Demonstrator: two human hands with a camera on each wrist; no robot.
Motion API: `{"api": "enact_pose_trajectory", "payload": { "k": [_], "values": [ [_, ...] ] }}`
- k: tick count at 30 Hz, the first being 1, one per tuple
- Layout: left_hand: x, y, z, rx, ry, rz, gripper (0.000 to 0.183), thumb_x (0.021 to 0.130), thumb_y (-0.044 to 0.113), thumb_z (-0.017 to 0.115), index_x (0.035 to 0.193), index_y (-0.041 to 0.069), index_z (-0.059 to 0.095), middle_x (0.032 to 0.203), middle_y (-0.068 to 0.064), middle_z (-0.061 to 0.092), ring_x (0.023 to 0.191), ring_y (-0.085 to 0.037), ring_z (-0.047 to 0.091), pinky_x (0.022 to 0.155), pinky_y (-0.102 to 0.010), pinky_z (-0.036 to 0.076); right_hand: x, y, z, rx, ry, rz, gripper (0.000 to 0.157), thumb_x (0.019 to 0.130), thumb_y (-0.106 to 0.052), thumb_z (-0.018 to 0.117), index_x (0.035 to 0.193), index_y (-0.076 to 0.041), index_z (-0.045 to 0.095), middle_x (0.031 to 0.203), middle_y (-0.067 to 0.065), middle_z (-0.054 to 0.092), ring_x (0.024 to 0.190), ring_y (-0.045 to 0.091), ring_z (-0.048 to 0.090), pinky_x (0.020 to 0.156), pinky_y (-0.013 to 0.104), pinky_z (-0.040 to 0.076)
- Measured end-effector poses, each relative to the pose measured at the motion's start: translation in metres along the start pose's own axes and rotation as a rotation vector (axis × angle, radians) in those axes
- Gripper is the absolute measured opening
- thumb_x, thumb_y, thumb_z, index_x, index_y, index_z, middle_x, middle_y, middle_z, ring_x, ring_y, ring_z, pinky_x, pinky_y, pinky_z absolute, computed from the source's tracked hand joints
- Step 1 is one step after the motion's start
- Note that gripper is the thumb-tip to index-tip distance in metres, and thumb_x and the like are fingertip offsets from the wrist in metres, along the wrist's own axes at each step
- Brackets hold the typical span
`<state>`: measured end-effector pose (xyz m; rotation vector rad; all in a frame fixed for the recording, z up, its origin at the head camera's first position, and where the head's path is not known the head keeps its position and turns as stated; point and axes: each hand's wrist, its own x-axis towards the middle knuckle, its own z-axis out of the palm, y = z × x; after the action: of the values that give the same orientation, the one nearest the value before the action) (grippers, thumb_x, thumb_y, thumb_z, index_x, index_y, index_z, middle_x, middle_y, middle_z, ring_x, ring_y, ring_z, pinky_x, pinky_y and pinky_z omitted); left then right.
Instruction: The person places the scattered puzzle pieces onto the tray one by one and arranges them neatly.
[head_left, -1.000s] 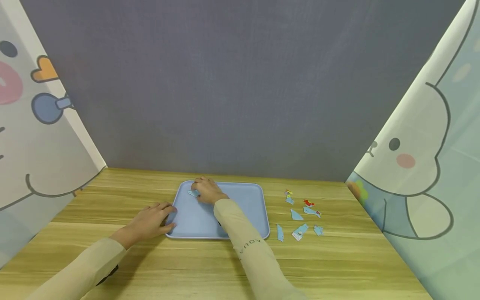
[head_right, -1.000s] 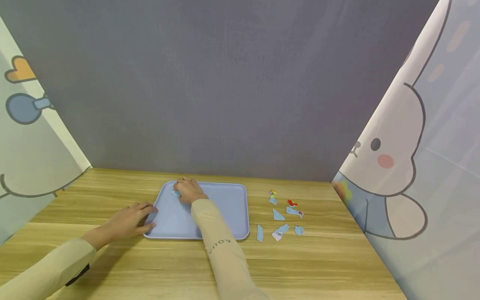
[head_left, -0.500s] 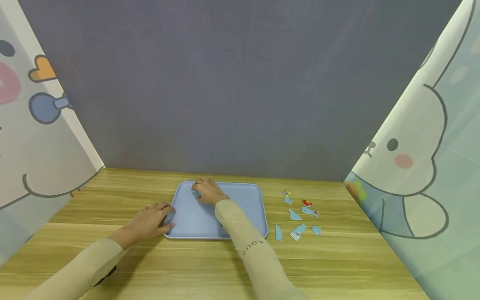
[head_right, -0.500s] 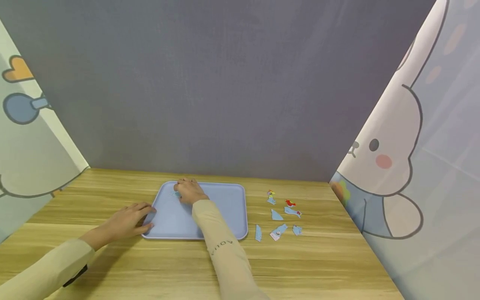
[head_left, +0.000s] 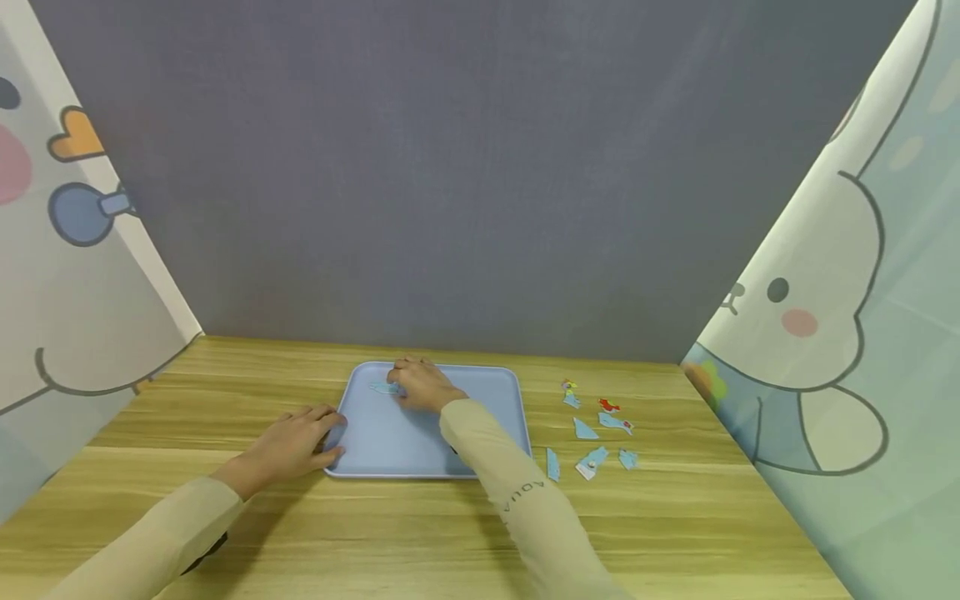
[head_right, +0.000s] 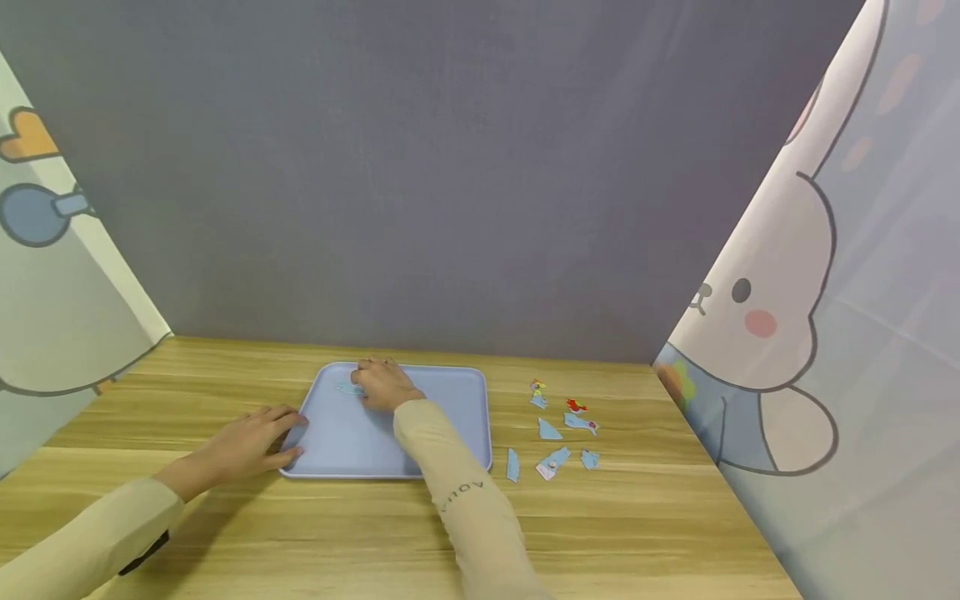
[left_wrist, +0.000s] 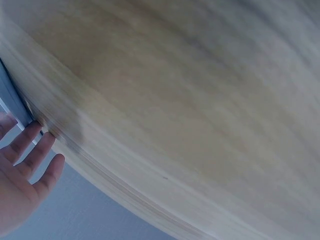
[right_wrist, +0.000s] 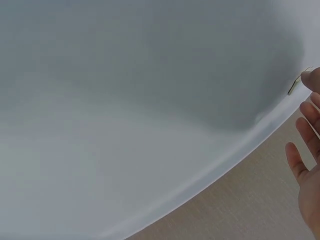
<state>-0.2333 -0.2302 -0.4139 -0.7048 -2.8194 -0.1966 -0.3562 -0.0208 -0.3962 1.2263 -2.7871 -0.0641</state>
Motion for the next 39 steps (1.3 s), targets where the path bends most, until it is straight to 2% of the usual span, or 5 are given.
{"api": "enact_pose_trajectory", "payload": {
  "k": [11,21,29,39],
  "values": [
    [-0.001,-0.001,0.003,0.003,0.043,0.017,0.044,0.079,0.033,0.068,0.111,0.004,0.061,0.113,-0.017,0.059,0.101,-0.039,0.057,0.075,-0.059,0.048,-0.022,0.009,-0.005,0.002,0.004,-0.053,0.031,0.084,-0.024,0.064,0.115,-0.019,0.062,0.119,-0.005,0.056,0.124,0.016,0.044,0.104,0.042,0.037],
    [-0.001,-0.001,0.002,0.004,0.012,-0.007,0.046,0.081,0.036,0.066,0.114,0.005,0.059,0.117,-0.018,0.057,0.105,-0.041,0.055,0.079,-0.06,0.046,-0.045,0.017,-0.009,0.015,-0.019,-0.062,0.03,0.085,-0.026,0.063,0.115,-0.019,0.061,0.119,-0.004,0.056,0.129,0.025,0.039,0.106,0.048,0.033],
    [-0.001,-0.002,0.003,0.001,0.02,0.006,0.045,0.081,0.034,0.066,0.114,0.004,0.06,0.116,-0.019,0.057,0.103,-0.04,0.056,0.077,-0.06,0.047,-0.064,0.026,-0.009,-0.006,0.0,-0.088,0.03,0.084,-0.027,0.064,0.113,-0.019,0.063,0.113,-0.005,0.058,0.116,0.015,0.048,0.103,0.046,0.037],
    [-0.001,-0.003,0.004,0.005,0.024,0.007,0.046,0.08,0.036,0.067,0.113,0.004,0.06,0.115,-0.017,0.058,0.103,-0.039,0.056,0.076,-0.06,0.047,-0.092,0.037,-0.008,0.002,0.007,-0.091,0.03,0.082,-0.027,0.066,0.11,-0.018,0.064,0.111,-0.005,0.06,0.109,0.014,0.05,0.098,0.043,0.042]
  ]
}}
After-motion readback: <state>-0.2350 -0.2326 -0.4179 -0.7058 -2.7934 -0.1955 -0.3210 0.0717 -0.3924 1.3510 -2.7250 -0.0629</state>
